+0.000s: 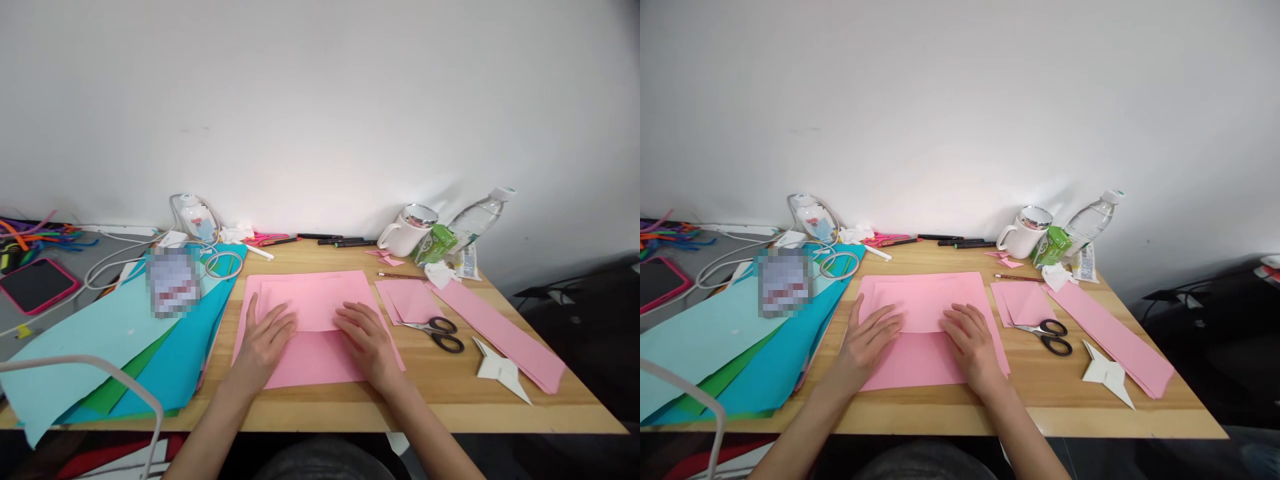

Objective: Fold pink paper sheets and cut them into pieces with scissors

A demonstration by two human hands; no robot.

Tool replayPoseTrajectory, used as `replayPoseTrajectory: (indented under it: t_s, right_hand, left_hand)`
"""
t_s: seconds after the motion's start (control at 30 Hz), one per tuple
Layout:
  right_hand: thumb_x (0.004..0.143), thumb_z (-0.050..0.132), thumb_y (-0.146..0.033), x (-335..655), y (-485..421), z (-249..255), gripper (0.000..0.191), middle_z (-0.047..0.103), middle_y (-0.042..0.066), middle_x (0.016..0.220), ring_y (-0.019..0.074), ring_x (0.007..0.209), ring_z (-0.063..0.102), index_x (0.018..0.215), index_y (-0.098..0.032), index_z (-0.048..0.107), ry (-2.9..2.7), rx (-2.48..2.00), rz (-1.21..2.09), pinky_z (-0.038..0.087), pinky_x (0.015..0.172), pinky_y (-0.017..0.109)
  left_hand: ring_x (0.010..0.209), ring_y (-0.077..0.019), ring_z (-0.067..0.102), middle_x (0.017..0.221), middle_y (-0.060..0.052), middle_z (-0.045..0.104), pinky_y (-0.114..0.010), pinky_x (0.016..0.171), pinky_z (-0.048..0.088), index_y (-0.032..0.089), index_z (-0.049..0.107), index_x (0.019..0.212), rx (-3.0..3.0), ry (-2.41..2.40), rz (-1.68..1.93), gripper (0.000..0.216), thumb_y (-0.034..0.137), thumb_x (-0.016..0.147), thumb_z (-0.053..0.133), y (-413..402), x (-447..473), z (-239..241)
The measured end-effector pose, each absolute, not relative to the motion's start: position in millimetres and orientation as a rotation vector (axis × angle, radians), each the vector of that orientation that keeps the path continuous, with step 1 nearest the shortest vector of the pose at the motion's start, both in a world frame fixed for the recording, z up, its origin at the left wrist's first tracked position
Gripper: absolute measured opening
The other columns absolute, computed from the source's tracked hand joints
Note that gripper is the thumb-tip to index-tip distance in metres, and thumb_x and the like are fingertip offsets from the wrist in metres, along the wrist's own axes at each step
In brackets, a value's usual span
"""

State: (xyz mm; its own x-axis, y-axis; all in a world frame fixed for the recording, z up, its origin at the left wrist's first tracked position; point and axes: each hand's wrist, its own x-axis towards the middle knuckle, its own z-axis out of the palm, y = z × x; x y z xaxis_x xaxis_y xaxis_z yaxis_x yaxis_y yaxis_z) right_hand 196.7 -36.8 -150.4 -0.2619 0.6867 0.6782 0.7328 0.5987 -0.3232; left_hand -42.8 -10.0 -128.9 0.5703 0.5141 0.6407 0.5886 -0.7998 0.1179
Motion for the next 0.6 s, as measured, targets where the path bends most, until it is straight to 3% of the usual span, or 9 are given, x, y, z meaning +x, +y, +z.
replayPoseTrajectory:
  t_s: [0.13, 0.3, 0.47, 0.6]
  right_hand:
    - [0.086, 0.053, -0.01, 199, -38, -151, 0.02, 0.071, 0.003, 0.092, 0.0225, 0.1, 0.06, 0.094, -0.025, 0.065, -1.981, -1.204, -0.162, 0.039, 0.096, 0.052]
    - [0.086, 0.053, -0.011, 196, -39, -147, 0.022, 0.07, 0.003, 0.098, 0.0243, 0.108, 0.056, 0.097, -0.025, 0.065, -1.997, -1.247, -0.224, 0.029, 0.102, 0.058]
    - [0.087, 0.053, -0.011, 187, -40, -140, 0.02, 0.069, 0.006, 0.098, 0.0211, 0.101, 0.06, 0.1, -0.022, 0.064, -2.15, -1.03, -0.049, 0.046, 0.092, 0.047]
    - [0.086, 0.055, -0.011, 186, -39, -140, 0.019, 0.07, 0.007, 0.092, 0.0222, 0.092, 0.062, 0.1, -0.021, 0.064, -2.091, -1.062, -0.06, 0.051, 0.08, 0.042]
  left_hand:
    - [0.111, -0.0255, 0.058, 0.096, -0.006, 0.073, -0.065, 0.106, 0.017, 0.018, 0.06, 0.101, -2.663, -0.926, -1.023, 0.027, 0.002, 0.082, 0.049, -11, -45, -132]
    - [0.11, -0.0241, 0.059, 0.103, -0.011, 0.071, -0.059, 0.105, 0.029, 0.017, 0.057, 0.111, -2.65, -0.843, -1.115, 0.034, 0.001, 0.082, 0.05, -9, -45, -141]
    - [0.119, -0.025, 0.052, 0.111, -0.013, 0.067, -0.056, 0.104, 0.034, 0.014, 0.054, 0.117, -2.716, -0.776, -1.097, 0.038, -0.001, 0.082, 0.047, -9, -45, -143]
    - [0.118, -0.0255, 0.053, 0.11, -0.014, 0.068, -0.056, 0.103, 0.035, 0.013, 0.052, 0.118, -2.695, -0.807, -1.151, 0.039, -0.001, 0.081, 0.05, -9, -47, -144]
